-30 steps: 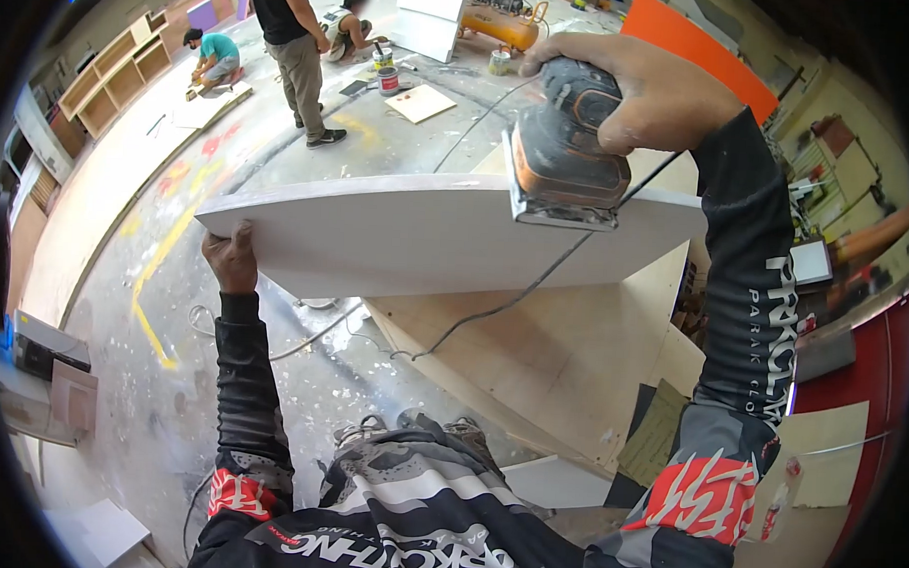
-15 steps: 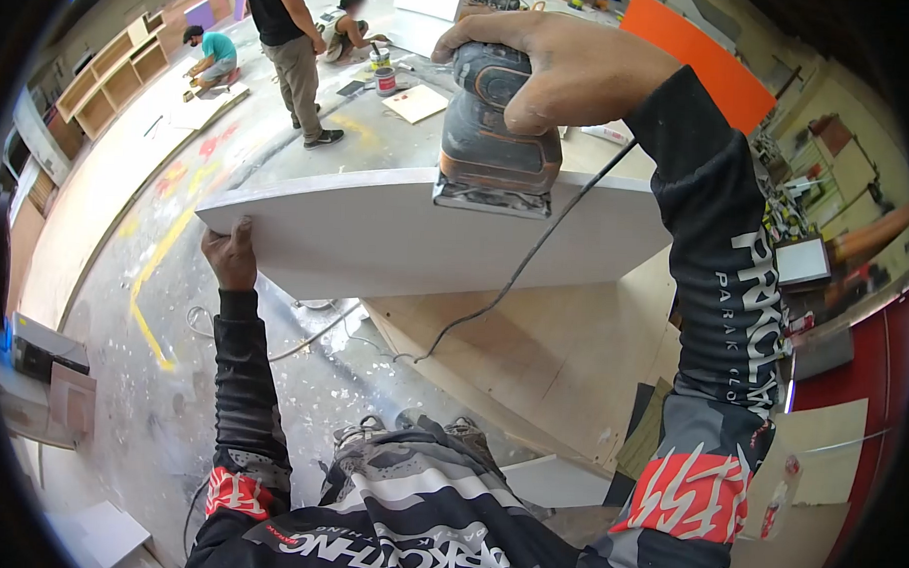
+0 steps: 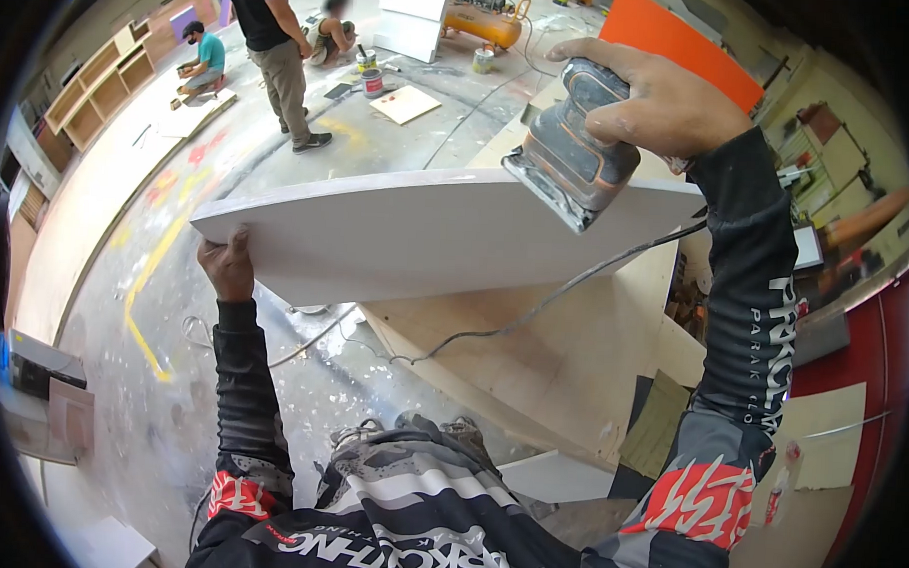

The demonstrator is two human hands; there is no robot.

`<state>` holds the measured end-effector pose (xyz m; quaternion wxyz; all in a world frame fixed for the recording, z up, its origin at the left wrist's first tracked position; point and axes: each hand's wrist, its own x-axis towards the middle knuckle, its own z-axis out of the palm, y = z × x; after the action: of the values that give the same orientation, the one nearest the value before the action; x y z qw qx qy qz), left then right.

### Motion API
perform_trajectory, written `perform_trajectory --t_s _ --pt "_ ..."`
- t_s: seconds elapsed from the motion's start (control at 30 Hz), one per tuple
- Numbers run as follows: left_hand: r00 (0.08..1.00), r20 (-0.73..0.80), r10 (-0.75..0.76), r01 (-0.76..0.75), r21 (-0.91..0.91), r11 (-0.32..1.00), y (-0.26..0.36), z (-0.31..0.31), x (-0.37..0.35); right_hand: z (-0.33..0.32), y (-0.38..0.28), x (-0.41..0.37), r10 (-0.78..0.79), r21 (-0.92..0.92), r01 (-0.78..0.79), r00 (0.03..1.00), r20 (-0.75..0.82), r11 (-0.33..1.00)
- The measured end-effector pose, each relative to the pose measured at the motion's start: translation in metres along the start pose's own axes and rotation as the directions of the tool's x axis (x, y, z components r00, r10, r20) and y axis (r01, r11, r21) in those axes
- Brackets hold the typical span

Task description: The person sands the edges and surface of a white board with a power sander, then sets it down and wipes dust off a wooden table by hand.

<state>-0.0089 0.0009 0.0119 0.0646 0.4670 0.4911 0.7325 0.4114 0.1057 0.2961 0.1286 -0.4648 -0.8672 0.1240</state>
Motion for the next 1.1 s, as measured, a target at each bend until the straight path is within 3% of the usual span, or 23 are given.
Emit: perform_trajectory --t_s 0.13,0.27,0.37,0.47,0.57,0.7,0.77,0.9,1.0,1.07,1.1 --pt "1.0 -0.002 0.021 -0.021 0.021 1.0 0.001 0.0 0.0 0.004 -0.02 0.001 -0.004 0.021 0.003 0.999 0.032 1.0" --pt "0.999 0.018 0.036 -0.038 0.073 0.997 -0.002 0.0 0.007 0.01 -0.045 0.018 -0.075 -0.071 0.08 0.995 0.071 0.994" --pt "1.0 0.016 -0.02 0.022 -0.077 0.997 0.003 0.004 0.005 0.015 -0.06 0.018 0.008 -0.193 -0.006 1.0 0.01 0.981" --pt "0.999 0.043 -0.006 0.01 -0.096 0.995 0.008 0.004 0.006 0.012 -0.057 0.023 -0.031 -0.13 0.035 0.999 0.032 0.991" --pt "0.999 0.031 -0.035 0.04 -0.167 0.985 0.012 0.007 0.006 0.01 -0.051 0.023 0.021 -0.221 -0.032 0.999 -0.05 0.975" --pt "0.998 0.018 -0.063 0.065 -0.154 0.986 0.012 0.008 0.005 0.013 -0.048 0.027 0.05 -0.324 -0.087 0.991 -0.122 0.942" --pt "1.0 0.016 -0.021 0.023 -0.096 0.995 0.012 0.008 0.004 0.009 -0.056 0.032 0.046 -0.31 -0.047 0.999 -0.01 0.95" --pt "0.999 0.016 -0.04 0.041 -0.088 0.995 0.019 0.01 0.005 0.013 -0.069 0.035 0.111 -0.325 -0.113 0.994 -0.023 0.939" --pt "0.997 0.024 -0.067 0.07 -0.138 0.988 0.019 0.015 0.008 0.015 -0.059 0.037 0.046 -0.391 -0.082 0.994 -0.101 0.917" --pt "0.996 0.054 -0.077 0.084 -0.15 0.985 0.019 0.016 0.011 0.012 -0.056 0.037 0.131 -0.314 -0.155 0.987 -0.094 0.937" --pt "0.996 0.044 -0.078 0.084 -0.149 0.985 0.02 0.016 0.012 0.014 -0.053 0.037 0.081 -0.385 -0.138 0.984 -0.159 0.912"
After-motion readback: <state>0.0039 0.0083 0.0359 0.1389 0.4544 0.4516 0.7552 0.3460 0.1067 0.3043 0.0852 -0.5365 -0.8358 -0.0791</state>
